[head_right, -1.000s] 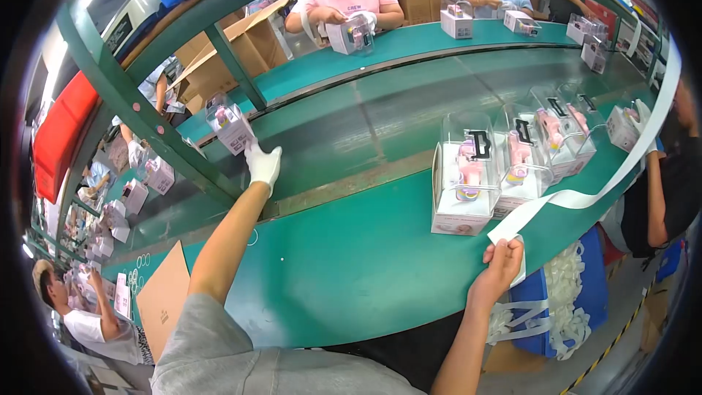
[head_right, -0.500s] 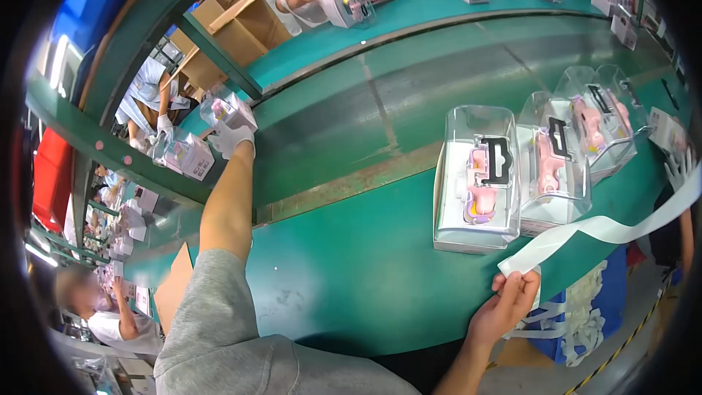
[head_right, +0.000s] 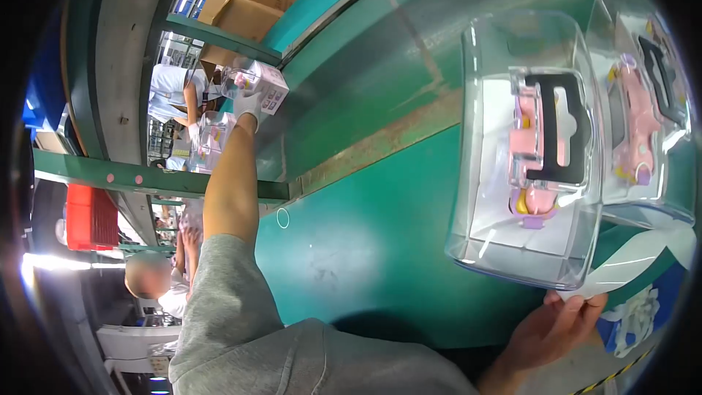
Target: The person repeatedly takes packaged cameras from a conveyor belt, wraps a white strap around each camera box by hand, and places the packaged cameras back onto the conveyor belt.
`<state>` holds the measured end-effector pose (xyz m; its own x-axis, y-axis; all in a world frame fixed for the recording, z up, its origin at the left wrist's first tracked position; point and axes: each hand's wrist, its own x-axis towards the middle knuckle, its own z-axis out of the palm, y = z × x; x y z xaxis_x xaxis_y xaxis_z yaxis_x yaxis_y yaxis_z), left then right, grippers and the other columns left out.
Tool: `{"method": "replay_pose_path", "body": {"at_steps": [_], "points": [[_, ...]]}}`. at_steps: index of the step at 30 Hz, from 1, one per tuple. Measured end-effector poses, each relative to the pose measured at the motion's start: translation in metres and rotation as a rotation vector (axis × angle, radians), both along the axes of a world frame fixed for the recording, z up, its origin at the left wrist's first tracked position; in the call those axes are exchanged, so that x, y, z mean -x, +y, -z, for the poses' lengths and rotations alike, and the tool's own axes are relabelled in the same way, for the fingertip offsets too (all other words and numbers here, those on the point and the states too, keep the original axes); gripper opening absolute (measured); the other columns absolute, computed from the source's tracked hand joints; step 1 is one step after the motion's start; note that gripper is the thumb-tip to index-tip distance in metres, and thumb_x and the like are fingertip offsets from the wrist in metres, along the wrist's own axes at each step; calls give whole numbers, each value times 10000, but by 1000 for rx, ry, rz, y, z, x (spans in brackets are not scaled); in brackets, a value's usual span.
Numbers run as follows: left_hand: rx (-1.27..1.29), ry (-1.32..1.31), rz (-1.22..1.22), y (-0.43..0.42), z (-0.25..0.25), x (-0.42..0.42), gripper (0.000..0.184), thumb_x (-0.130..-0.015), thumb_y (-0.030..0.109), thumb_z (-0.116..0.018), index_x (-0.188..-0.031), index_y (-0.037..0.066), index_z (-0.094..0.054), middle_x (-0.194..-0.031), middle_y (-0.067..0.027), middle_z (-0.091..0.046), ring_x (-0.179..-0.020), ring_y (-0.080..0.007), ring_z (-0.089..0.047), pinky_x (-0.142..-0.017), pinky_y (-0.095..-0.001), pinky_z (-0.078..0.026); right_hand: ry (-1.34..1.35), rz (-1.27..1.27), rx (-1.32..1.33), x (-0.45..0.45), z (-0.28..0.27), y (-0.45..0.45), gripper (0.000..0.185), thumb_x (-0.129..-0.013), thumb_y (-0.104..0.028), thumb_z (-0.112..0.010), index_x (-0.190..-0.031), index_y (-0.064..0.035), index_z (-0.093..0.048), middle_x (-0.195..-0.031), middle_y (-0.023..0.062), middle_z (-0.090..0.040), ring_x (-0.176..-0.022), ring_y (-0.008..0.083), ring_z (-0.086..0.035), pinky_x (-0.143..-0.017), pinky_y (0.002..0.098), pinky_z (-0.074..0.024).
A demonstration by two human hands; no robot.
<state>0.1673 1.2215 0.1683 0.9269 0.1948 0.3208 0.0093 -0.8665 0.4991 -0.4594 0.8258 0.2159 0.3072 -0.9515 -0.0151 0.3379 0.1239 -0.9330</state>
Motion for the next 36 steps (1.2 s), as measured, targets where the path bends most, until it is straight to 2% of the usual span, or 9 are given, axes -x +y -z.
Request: {"method": "replay_pose_path", "body": {"at_steps": [11, 13, 18, 21, 24, 28, 30, 32, 36], "points": [[377, -285, 89, -87, -35, 45, 186, -832, 233, -720, -878, 54, -698, -827, -116, -704, -762, -223, -640, -736, -343, -539, -70, -149, 130, -3, 1, -6, 146, -1086, -132, -440, -1155, -21, -506, -949, 24, -496, -802, 88, -431, -740, 213, -390], [922, -131, 190, -124, -78, 110, 180, -879, 203, -716, -946, 37, -698, -891, -120, -700, -778, -185, -635, -694, -295, -550, -21, -144, 148, -4, 0, -7, 144, -1091, -137, -435, -1156, -26, -499, -940, 21, -489, -811, 92, -425, -753, 221, -392], [1139, 89, 511, -128, -109, 211, 176, -929, 129, -685, -1061, 14, -667, -945, -93, -667, -825, -178, -636, -732, -286, -559, -180, -149, 185, -6, 1, -10, 126, -1094, -113, -423, -1162, -40, -501, -907, 27, -504, -843, 105, -455, -809, 230, -379], [840, 203, 758, -109, -126, 265, 117, -933, 132, -706, -946, 36, -640, -1029, -96, -663, -870, -171, -619, -786, -298, -544, -180, -105, 209, 10, -3, 3, 135, -1093, -138, -427, -1168, -43, -487, -913, 46, -520, -858, 129, -474, -838, 263, -404], [561, 157, 998, -101, -153, 332, 180, -866, 193, -727, -861, 30, -648, -917, -84, -628, -869, -221, -550, -819, -354, -493, -159, -80, 261, 19, -29, 16, 149, -1092, -162, -431, -1174, -46, -474, -919, 65, -537, -873, 153, -493, -867, 295, -429], [431, 404, 1277, -85, -159, 395, 229, -890, 256, -683, -874, 29, -666, -906, -131, -651, -936, -295, -569, -879, -386, -517, -95, -331, 592, 13, -91, 89, 210, -1071, -183, -424, -1210, -42, -496, -1034, 143, -634, -1035, 244, -585, -1001, 391, -433], [355, 608, 1339, -78, -161, 423, 202, -893, 235, -683, -868, 35, -678, -932, -122, -684, -949, -310, -578, -875, -396, -523, -6, -356, 646, -9, -97, 131, 282, -1052, -199, -420, -1256, -24, -505, -1229, 216, -658, -1229, 313, -577, -1117, 471, -366], [271, 770, 1478, -75, -164, 432, 167, -918, 200, -720, -907, 43, -667, -868, -85, -642, -879, -231, -557, -796, -353, -498, 8, -422, 615, -17, -88, 152, 434, -1046, -200, -450, -1409, 38, -451, -1371, 275, -592, -1397, 350, -479, -1165, 458, -339], [262, 686, 1694, -62, -161, 446, 156, -904, 186, -743, -921, 51, -668, -921, -79, -642, -838, -225, -543, -761, -339, -492, -78, -527, 195, -24, -91, 169, 231, -1068, -212, -445, -1204, -26, -464, -1332, 276, -614, -1245, 330, -580, -1122, 476, -383]]}}
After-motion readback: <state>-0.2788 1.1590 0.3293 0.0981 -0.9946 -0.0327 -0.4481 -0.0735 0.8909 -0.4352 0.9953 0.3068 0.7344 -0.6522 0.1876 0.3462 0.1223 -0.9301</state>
